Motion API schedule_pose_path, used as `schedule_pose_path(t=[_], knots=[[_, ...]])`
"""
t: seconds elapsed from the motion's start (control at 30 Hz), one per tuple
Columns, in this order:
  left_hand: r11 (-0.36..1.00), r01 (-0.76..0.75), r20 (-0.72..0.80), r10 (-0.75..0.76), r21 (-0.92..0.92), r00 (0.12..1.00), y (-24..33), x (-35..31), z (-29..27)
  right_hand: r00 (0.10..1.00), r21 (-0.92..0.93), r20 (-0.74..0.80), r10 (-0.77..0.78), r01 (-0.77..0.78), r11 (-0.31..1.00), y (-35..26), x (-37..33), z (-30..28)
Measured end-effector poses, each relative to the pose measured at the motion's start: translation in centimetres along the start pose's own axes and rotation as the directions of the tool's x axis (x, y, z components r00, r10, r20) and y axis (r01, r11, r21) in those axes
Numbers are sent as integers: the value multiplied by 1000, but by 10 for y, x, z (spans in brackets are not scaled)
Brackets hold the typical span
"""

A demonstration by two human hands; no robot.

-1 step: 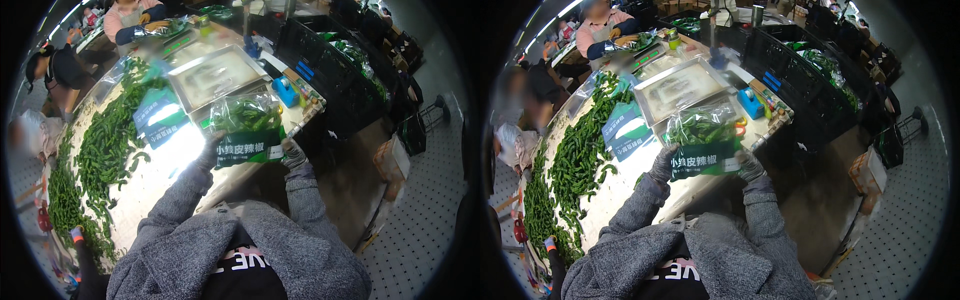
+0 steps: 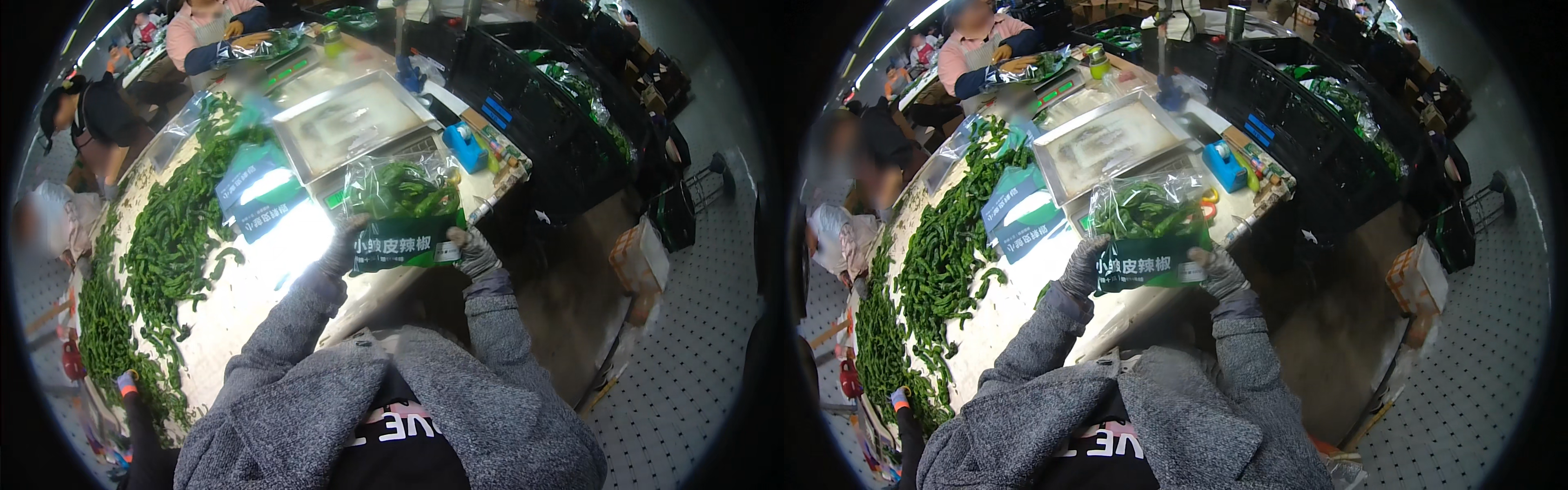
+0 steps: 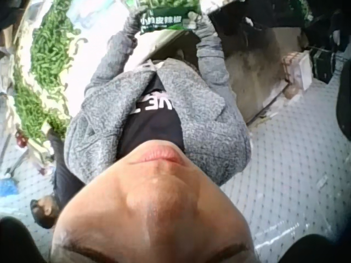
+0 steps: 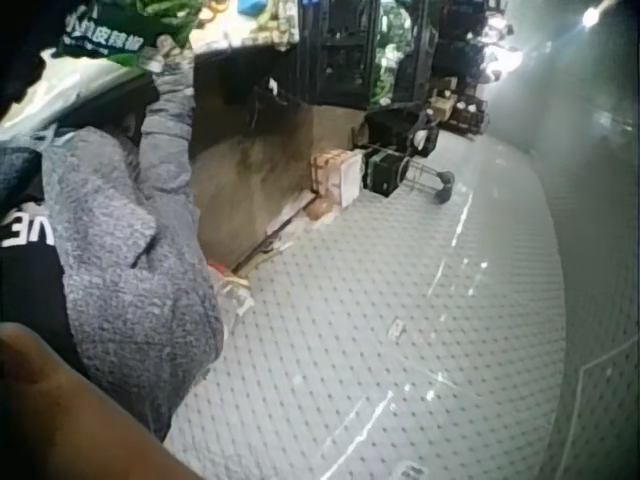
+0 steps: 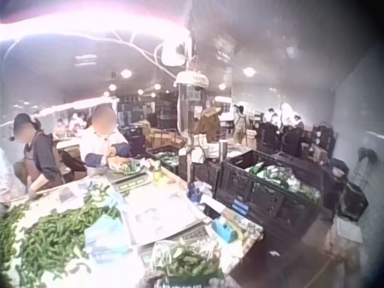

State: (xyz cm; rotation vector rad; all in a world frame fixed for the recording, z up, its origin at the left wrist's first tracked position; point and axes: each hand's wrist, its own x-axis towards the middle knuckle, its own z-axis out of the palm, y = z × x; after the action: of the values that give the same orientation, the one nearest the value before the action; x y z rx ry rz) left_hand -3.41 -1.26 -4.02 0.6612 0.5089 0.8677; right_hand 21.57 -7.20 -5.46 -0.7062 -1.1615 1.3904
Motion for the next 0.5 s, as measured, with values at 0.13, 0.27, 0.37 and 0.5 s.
schedule_pose_path(t=[0.13,0.27,0.37,0.5], knots=[[997,-40,102,33,68,994,3,-2,25,960,339,-197,199,-124,933,16,-9,-3],[989,-53,199,25,139,980,5,3,48,974,219,-198,114,-70,973,34,-19,-39],[973,-38,241,-19,229,970,9,4,60,976,524,-193,98,18,852,30,-22,-36],[877,-12,188,-90,480,978,5,17,58,966,17,-248,77,-75,997,9,-22,-40]])
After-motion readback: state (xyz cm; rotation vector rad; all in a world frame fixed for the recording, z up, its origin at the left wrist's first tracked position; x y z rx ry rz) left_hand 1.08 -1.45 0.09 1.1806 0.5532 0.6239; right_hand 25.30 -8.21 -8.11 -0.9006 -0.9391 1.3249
